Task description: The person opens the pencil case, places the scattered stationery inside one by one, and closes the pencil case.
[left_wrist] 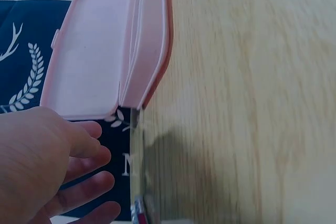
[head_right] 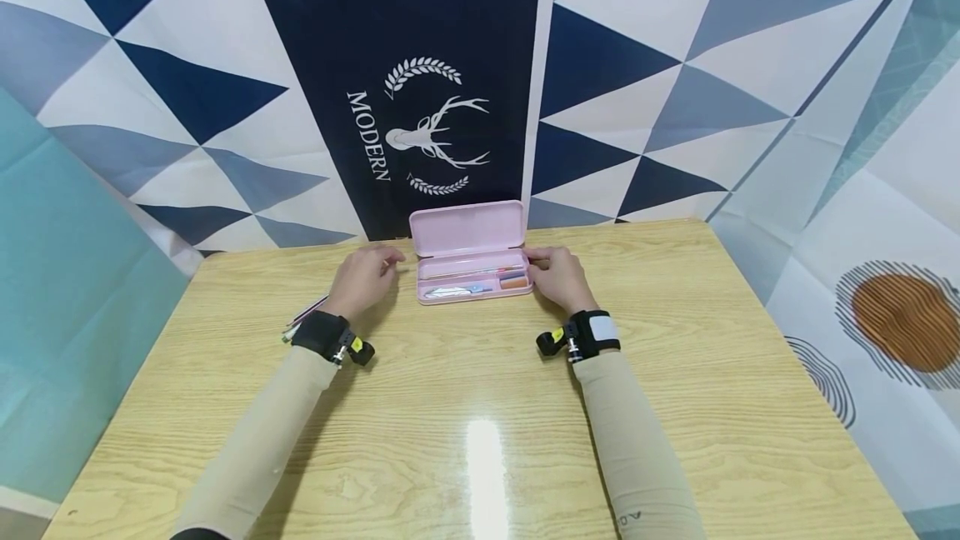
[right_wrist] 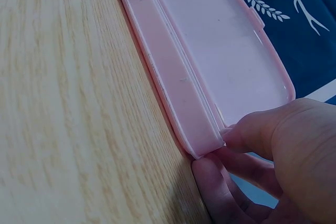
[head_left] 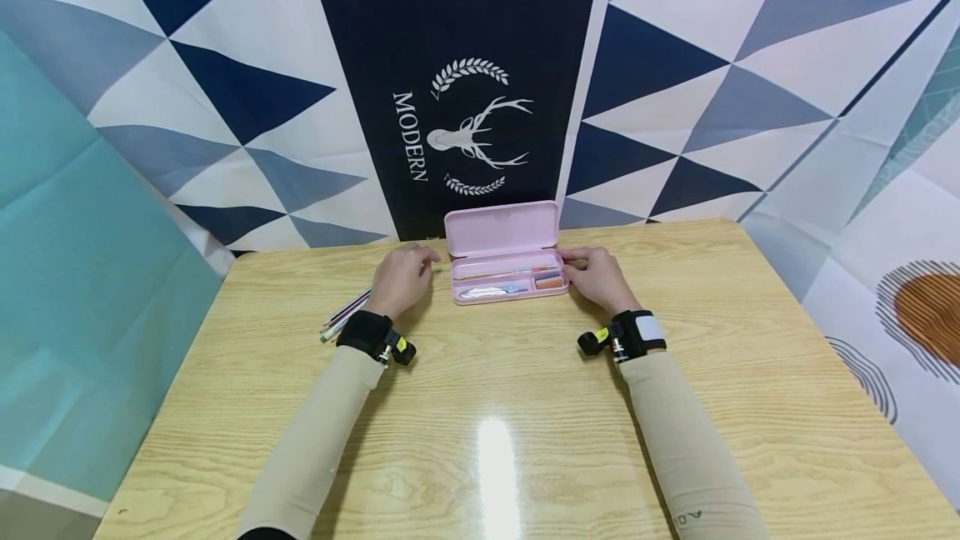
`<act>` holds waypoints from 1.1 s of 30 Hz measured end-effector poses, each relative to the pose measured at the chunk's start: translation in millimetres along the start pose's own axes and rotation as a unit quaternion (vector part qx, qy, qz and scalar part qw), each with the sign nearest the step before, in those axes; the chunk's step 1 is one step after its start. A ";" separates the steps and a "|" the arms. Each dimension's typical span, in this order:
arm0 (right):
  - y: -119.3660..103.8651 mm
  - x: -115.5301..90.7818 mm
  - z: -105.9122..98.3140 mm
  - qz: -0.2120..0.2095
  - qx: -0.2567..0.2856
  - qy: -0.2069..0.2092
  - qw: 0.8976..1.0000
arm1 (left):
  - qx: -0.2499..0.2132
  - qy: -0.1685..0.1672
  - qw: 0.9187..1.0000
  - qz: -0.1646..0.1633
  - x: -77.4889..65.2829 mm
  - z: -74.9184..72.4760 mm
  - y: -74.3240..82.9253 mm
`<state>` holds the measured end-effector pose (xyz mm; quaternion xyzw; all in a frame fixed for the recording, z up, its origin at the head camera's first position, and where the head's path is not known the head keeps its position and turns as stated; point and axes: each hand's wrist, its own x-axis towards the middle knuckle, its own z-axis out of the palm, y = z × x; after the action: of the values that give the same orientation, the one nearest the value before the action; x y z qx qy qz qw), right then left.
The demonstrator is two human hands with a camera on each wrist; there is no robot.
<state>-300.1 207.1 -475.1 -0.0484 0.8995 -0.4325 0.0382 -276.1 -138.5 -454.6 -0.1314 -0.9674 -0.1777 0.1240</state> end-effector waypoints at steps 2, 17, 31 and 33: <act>0.6 0.1 0.3 -0.001 0.000 0.000 1.000 | 0.001 0.002 1.000 -0.001 -1.6 -2.2 -3.3; -0.2 1.6 -0.9 -0.005 -0.009 0.003 1.000 | 0.012 0.015 1.000 0.002 -16.2 -15.4 -32.0; 1.1 0.5 0.3 -0.002 -0.005 -0.001 1.000 | 0.031 -0.007 0.999 -0.018 -28.1 -23.4 -49.8; 1.5 0.6 -0.2 -0.004 -0.008 0.001 1.000 | 0.032 -0.006 0.999 -0.019 -30.4 -24.6 -52.7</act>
<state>-300.9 208.1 -476.2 -0.0518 0.9029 -0.4252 0.0352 -258.6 -201.7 -457.4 -0.1102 -0.9755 -0.1481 0.1192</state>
